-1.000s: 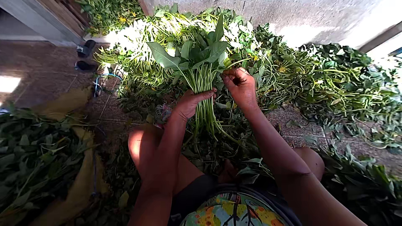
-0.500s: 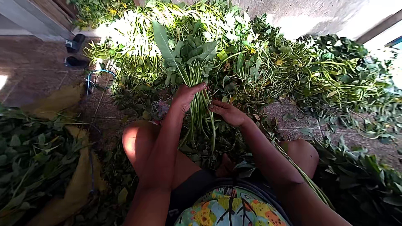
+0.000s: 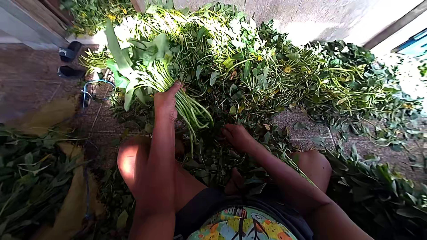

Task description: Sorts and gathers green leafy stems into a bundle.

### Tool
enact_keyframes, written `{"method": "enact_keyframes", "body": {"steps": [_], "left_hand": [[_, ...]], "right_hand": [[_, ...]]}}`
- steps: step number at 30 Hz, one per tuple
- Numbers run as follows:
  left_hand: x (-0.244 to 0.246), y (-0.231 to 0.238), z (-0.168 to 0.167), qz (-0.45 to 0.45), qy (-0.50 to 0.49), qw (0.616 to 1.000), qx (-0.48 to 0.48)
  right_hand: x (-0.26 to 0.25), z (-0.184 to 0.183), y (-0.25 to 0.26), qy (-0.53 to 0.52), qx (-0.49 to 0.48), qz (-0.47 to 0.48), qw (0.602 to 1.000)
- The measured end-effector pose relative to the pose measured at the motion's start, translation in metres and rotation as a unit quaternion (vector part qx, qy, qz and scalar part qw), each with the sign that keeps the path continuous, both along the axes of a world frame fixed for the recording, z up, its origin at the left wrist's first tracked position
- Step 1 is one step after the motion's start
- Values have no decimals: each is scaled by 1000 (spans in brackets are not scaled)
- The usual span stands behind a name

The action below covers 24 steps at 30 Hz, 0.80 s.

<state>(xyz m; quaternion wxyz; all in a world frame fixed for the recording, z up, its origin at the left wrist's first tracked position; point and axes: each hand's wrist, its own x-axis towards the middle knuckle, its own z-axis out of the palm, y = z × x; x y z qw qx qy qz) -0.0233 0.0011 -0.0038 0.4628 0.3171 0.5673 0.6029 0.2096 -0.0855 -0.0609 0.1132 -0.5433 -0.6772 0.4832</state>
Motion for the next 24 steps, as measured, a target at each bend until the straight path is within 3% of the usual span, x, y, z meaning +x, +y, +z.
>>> {"method": "enact_keyframes", "body": {"steps": [2, 4, 9, 12, 14, 17, 20, 24], "left_hand": [[-8, -2, 3, 10, -23, 997, 78], [-11, -3, 6, 16, -42, 993, 110], [-10, -4, 9, 26, -141, 990, 16], [-5, -7, 15, -8, -152, 988, 32], [-1, -7, 17, -9, -144, 988, 59], [1, -2, 13, 0, -151, 987, 56], [6, 4, 10, 7, -172, 985, 11], [18, 8, 0, 10, -179, 983, -28]], "right_hand": [[26, -10, 30, -61, 15, -8, 998], [57, -19, 72, -74, 53, -93, 992], [140, -19, 187, -104, 156, -364, 912], [171, -28, 226, -142, 92, -440, 882], [181, -38, 235, -152, 44, -415, 896], [179, -49, 236, -134, 120, -413, 893], [155, -40, 221, 8, 232, -441, 867], [109, -20, 167, 178, 326, -380, 847]]}}
